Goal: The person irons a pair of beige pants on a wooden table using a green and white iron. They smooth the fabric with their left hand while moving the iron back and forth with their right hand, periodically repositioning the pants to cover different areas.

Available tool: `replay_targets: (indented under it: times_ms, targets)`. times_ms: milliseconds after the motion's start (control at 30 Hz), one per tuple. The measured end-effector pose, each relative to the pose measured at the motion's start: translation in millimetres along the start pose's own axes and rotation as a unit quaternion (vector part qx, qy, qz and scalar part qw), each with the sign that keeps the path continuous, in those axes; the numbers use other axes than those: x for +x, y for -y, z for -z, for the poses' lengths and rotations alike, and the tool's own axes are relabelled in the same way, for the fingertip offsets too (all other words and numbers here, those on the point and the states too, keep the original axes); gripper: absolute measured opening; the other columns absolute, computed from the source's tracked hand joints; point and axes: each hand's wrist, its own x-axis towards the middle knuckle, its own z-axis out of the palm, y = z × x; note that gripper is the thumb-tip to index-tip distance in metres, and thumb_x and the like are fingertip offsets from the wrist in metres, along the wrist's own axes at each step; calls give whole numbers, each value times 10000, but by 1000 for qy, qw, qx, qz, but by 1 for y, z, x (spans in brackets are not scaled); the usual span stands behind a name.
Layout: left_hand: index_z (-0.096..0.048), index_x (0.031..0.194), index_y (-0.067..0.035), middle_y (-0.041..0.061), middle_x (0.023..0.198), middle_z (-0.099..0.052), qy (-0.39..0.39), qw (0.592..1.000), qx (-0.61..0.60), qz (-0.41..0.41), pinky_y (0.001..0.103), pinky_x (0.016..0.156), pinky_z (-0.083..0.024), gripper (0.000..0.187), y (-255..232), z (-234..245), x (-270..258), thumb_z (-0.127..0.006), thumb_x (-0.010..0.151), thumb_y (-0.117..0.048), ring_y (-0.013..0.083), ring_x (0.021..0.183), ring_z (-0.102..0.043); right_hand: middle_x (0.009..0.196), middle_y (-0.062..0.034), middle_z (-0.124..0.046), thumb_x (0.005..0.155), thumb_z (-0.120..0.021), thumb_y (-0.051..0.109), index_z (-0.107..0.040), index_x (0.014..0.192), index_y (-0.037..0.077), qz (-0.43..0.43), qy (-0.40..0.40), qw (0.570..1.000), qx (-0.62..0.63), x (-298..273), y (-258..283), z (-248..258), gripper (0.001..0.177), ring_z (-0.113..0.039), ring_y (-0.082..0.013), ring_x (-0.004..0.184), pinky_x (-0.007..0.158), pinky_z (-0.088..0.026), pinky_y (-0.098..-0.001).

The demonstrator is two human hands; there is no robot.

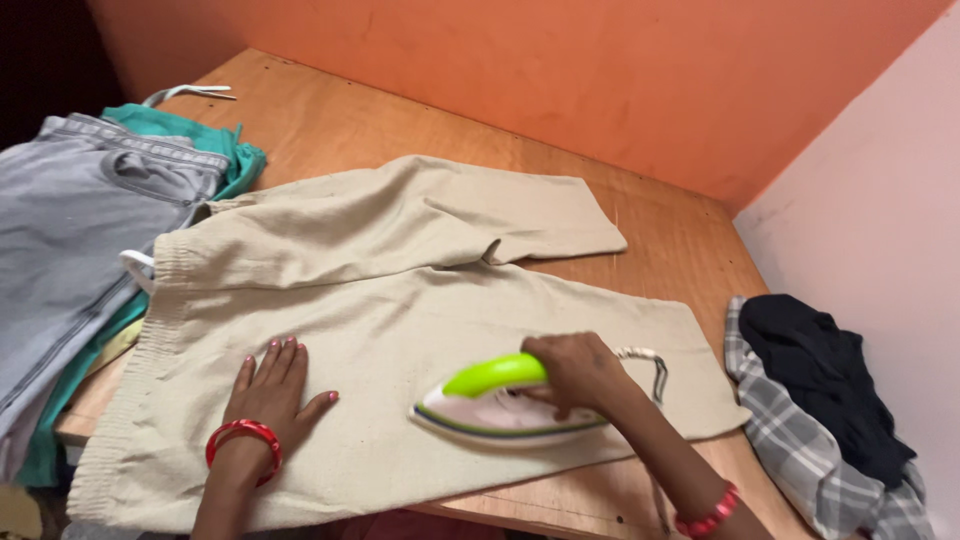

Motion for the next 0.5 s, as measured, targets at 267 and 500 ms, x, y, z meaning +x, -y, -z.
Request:
replay_targets:
  times_ms: [267, 500]
  targets:
    - [-118, 1619, -96, 44, 1707, -104, 2, 1000, -1, -2, 411, 1268, -52, 922, 2, 1, 0, -378, 967, -695, 186, 1577, -39, 714, -77, -794, 836, -716, 537, -666, 1181, 172, -167, -24, 984, 48, 68, -15, 29, 504, -760, -219, 794, 729, -557, -393]
    - [-198, 1604, -109, 45, 1688, -206, -66, 997, -37, -7, 425, 1282, -130, 867, 7, -15, 8, -368, 979, -686, 193, 1578, -137, 787, -110, -750, 803, -779, 541, -723, 1116, 135, -222, -33, 974, 20, 50, -19, 25, 515, -744, -272, 818, 769, -551, -412]
